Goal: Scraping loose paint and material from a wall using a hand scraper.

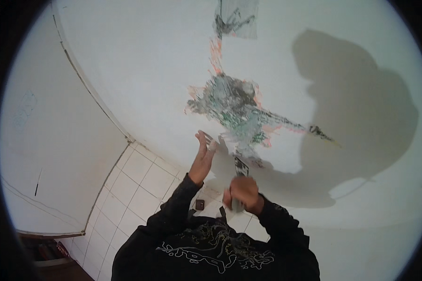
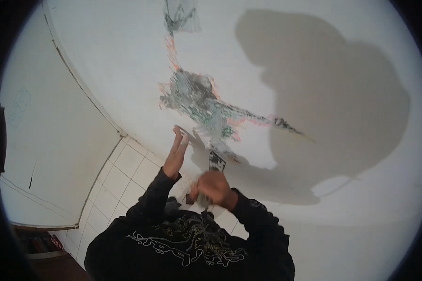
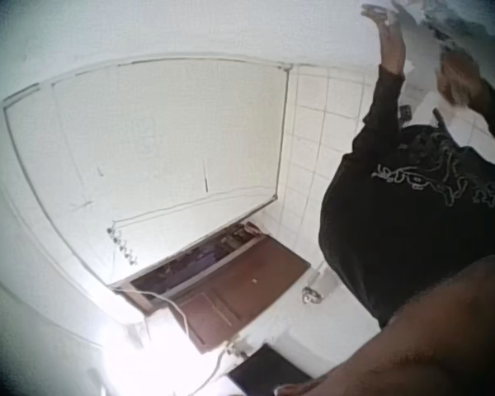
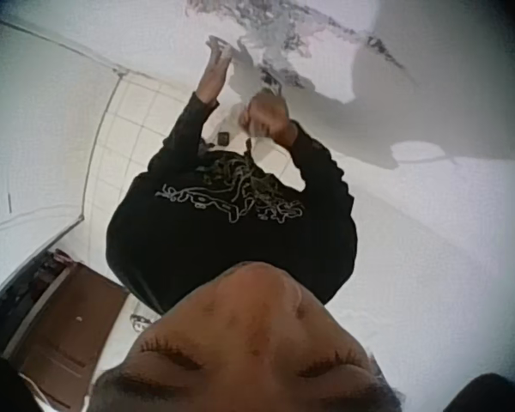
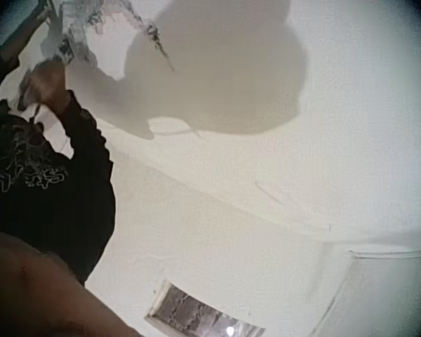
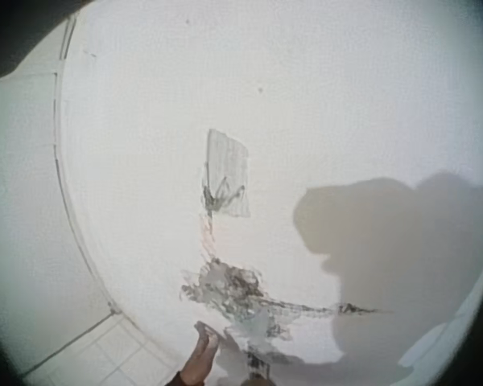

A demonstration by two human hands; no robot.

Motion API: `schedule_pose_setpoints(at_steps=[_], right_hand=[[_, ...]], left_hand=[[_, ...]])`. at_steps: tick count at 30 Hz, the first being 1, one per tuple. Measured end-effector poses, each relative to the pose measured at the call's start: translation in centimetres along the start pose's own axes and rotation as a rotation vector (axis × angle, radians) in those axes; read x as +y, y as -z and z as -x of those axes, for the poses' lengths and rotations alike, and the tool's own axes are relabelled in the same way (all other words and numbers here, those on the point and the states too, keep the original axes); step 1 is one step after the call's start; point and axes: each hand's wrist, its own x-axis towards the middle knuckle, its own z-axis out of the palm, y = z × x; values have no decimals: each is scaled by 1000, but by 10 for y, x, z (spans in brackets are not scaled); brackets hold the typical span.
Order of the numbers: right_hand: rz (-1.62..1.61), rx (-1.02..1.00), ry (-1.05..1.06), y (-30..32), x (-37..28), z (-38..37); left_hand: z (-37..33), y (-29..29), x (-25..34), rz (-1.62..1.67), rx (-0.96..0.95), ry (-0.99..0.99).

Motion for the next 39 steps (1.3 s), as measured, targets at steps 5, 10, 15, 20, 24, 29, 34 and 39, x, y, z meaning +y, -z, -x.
schedule_pose_setpoints(at_steps=[5,10,15,20,24,29,34,39], right_hand=[[-20,-313,-707,9,-31,-23],[37,115,109,-1,-31,-8],[-58,-198,-10,-1,-12,-7],[154,156,-84,-6,2,-18],[35,143,137,-12,-23,-6],[103,70,-5,4,-14,-23],[132,-375,-287,20,-16,1],[-414,-34,-395,7,-26,-19]], left_hand=[[-2,6,-11,-24,-10,3],[-3,10,-10,-27,-8,18],[2,8,-2,18,12,67],[-3,6,-6,-2,16,23],[-2,15,-15,-37,24,-25],[-4,8,-12,12,26,3],[-2,9,-9,14,9,11],[-4,14,-20,-32,1,21]])
